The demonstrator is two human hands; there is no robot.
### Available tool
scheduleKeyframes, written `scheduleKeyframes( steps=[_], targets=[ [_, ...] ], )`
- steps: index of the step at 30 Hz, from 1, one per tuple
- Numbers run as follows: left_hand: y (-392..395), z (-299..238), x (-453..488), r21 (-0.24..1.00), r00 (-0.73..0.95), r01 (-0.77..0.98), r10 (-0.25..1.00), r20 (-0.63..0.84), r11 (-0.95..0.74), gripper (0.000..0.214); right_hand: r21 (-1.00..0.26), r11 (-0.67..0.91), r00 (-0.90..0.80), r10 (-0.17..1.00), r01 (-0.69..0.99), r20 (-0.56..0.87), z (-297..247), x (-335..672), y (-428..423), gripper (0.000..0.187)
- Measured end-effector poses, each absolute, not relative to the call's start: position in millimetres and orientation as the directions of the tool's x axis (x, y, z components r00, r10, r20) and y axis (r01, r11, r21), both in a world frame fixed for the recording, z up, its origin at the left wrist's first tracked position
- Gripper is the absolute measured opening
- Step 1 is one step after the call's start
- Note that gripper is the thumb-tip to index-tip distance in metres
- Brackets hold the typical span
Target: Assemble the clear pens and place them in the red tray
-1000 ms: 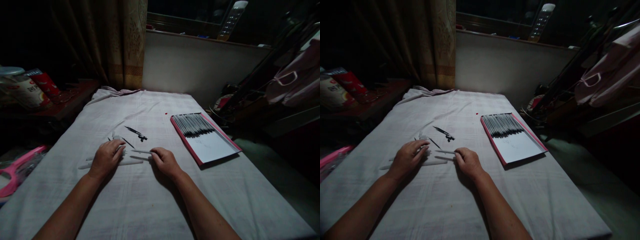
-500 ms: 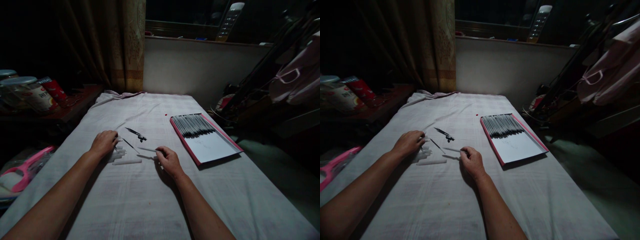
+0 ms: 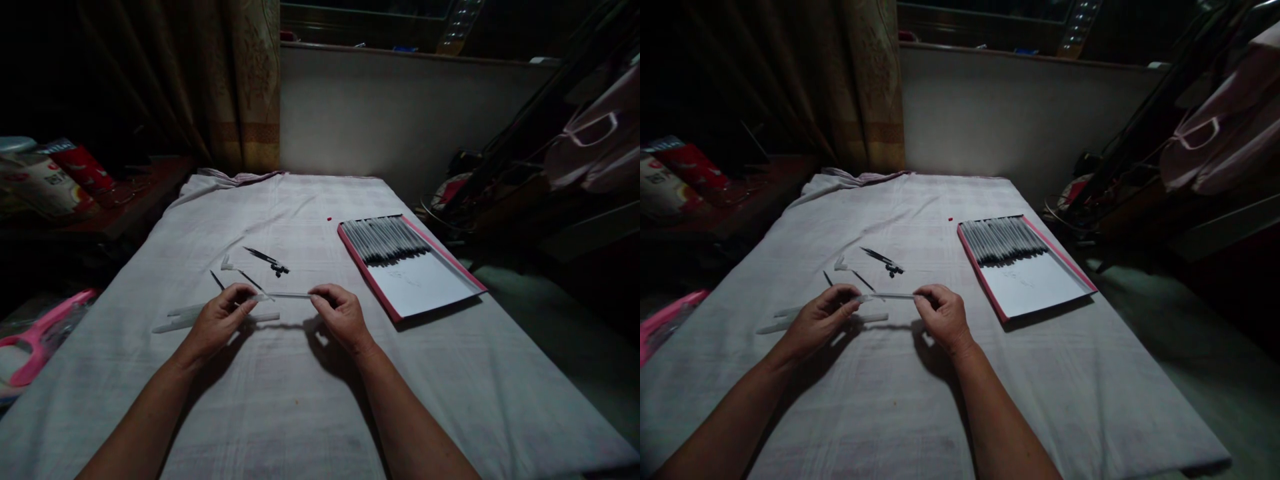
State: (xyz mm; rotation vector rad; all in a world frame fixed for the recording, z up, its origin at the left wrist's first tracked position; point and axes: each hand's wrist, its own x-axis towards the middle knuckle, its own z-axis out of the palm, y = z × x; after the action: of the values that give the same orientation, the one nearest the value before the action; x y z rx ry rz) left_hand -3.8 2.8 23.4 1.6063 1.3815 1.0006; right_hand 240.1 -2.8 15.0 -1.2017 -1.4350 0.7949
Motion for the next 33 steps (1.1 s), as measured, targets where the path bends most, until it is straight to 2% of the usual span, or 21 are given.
scheduleKeyframes(
  steps=[11, 17, 24, 28, 33],
  targets=[
    [-3.0, 21.1, -5.8, 0.837, 0.155, 0.518, 0.982, 0.109, -0.175, 0.025, -0.925, 0.232, -0.051, 0.972, 0.301, 0.228, 9.8, 244.4, -1.1, 0.016],
    [-6.4, 20.2, -2.4, 0.825, 0.171, 0.524, 0.975, 0.143, -0.213, 0.025, -0.910, 0.259, -0.140, 0.964, 0.325, 0.224, 10.1, 243.5, -3.6, 0.019],
    [-12.7, 17.5, 1.7, 0.890, 0.129, 0.442, 0.990, 0.058, -0.110, 0.027, -0.930, 0.197, -0.282, 0.953, 0.311, 0.108, 10.6, 248.3, -4.3, 0.022],
    [-12.2, 15.6, -0.4, 0.902, 0.098, 0.424, 0.994, 0.048, -0.086, 0.027, -0.922, 0.230, -0.286, 0.948, 0.312, 0.140, 8.4, 243.9, -3.6, 0.021],
    [-9.8, 11.7, -3.7, 0.875, 0.111, 0.465, 0.989, 0.095, -0.137, 0.023, -0.900, 0.270, -0.294, 0.941, 0.343, 0.170, 7.1, 238.6, -3.9, 0.021]
  ],
)
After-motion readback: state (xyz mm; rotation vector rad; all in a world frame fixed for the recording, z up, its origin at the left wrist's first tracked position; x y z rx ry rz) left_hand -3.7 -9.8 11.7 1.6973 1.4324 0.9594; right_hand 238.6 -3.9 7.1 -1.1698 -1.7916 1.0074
